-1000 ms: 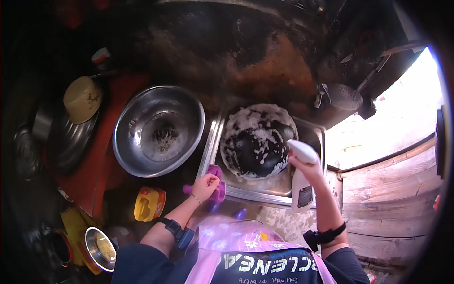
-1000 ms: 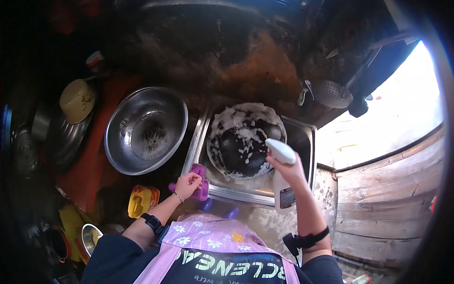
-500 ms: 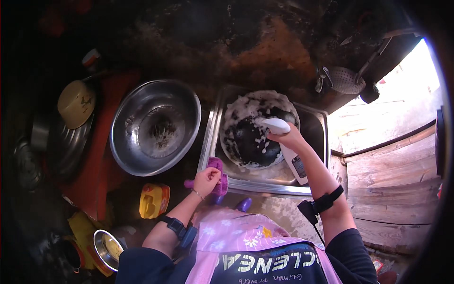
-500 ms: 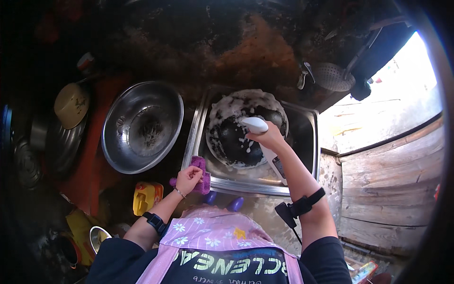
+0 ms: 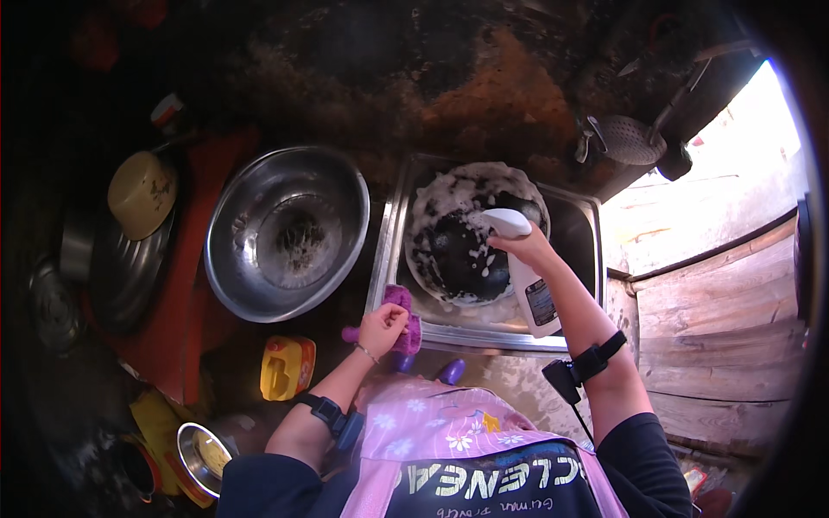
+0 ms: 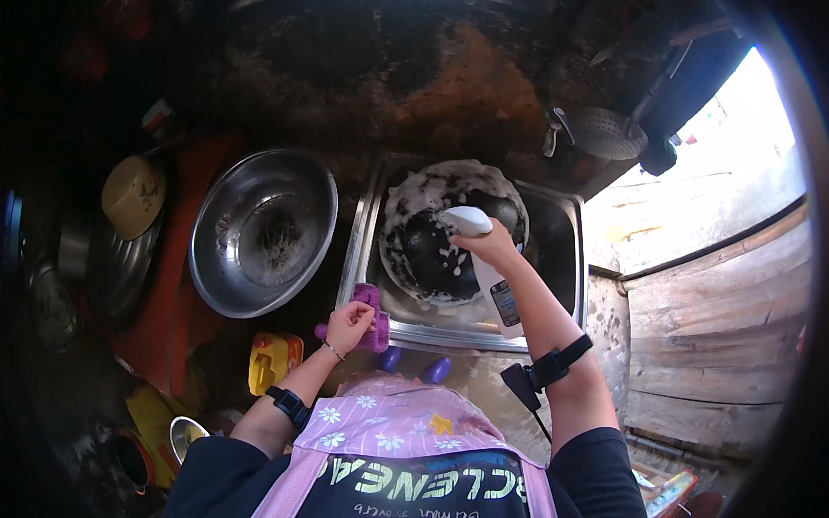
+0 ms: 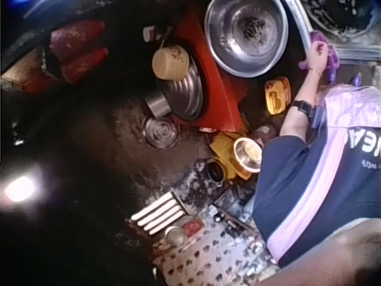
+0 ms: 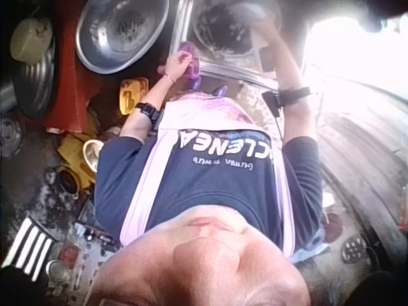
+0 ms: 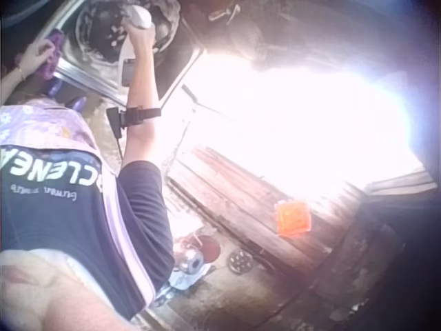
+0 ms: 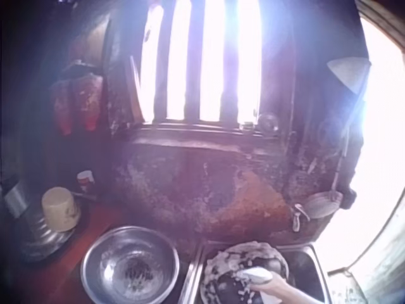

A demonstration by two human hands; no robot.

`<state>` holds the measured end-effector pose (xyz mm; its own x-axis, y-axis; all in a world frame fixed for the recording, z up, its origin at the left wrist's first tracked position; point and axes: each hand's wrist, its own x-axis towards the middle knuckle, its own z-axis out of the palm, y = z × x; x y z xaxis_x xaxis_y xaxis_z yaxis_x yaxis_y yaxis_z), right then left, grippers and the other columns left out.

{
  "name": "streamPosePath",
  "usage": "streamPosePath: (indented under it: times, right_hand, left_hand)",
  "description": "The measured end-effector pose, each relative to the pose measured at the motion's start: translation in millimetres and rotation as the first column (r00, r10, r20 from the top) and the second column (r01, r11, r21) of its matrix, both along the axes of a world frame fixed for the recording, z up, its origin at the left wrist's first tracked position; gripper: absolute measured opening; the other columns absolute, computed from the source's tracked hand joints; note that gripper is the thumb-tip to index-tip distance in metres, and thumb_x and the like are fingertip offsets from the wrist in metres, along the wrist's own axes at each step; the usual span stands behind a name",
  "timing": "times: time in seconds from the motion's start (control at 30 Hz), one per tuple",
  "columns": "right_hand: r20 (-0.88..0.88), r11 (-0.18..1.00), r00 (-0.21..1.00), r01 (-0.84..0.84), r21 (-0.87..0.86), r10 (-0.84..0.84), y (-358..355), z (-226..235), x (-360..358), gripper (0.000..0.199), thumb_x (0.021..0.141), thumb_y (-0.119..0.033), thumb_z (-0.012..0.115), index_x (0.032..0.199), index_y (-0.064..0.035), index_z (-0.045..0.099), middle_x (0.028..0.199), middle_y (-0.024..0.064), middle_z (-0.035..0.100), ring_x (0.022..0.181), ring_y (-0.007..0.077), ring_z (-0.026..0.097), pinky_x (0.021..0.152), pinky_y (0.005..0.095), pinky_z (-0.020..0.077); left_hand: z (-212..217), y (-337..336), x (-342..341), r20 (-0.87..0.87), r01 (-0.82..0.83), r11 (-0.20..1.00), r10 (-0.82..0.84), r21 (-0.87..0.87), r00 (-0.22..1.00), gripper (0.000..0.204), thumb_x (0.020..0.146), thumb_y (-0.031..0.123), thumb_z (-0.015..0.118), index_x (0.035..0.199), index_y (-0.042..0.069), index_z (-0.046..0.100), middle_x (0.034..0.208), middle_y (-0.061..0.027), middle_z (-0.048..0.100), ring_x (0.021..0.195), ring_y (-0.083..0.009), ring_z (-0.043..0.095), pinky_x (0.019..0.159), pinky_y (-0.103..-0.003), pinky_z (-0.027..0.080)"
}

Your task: Cleaning the back of a black cooking pan using a spray cleaner and a purple cloth in a rustic kitchen sink area.

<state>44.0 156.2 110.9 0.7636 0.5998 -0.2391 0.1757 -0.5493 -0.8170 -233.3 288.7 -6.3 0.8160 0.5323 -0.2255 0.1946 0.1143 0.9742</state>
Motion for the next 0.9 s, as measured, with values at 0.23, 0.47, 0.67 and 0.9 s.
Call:
streamPosePath:
  times: [0.23,0.47,0.67,0.9]
  right_hand:
    - [-0.052,0.996,0.999,0.004,-0.094,-0.009,-2.2,-6.0,4.9,0.04,0.06,-0.026,0.073,0.093,-0.0068,0.062,0.088,0.0075,0.063,0.079,0.016,0.058,0.072,0.0289,0.0435]
    - [-0.127,0.99,0.988,-0.072,0.12,0.088,-3.2,-12.7,3.0,0.039,0.061,-0.025,0.074,0.093,-0.0063,0.061,0.084,0.0049,0.062,0.078,0.0142,0.056,0.071,0.0283,0.0428]
    - [-0.086,0.992,0.995,0.052,0.116,-0.042,1.0,2.6,-7.0,0.038,0.061,-0.025,0.074,0.092,-0.006,0.061,0.083,0.005,0.062,0.078,0.0147,0.056,0.072,0.0283,0.0428]
    - [-0.041,0.998,0.998,-0.053,0.044,0.054,12.6,5.2,-1.9,0.04,0.061,-0.029,0.074,0.09,-0.0049,0.061,0.082,0.0069,0.062,0.078,0.0169,0.057,0.071,0.0288,0.0428]
  left_hand:
    - [-0.9,-0.2,0.0,-0.002,0.004,1.0,-0.004,0.009,1.0,0.01,0.081,0.008,0.056,0.084,-0.002,0.057,0.07,-0.0045,0.059,0.06,-0.0083,0.058,0.057,-0.021,0.049]
    - [-1.3,0.1,0.5,0.009,0.006,1.0,-0.006,0.0,1.0,0.01,0.081,0.008,0.056,0.084,-0.002,0.056,0.07,-0.0045,0.059,0.061,-0.0082,0.058,0.057,-0.021,0.05]
    - [-0.2,1.1,-0.8,-0.004,0.012,1.0,-0.012,-0.006,1.0,0.009,0.081,0.006,0.055,0.084,-0.002,0.057,0.071,-0.0047,0.059,0.063,-0.0088,0.058,0.058,-0.022,0.05]
    - [0.6,0.3,0.7,0.018,0.015,1.0,-0.015,-0.026,1.0,0.008,0.08,0.006,0.055,0.084,-0.001,0.057,0.071,-0.0049,0.059,0.062,-0.0089,0.058,0.058,-0.022,0.05]
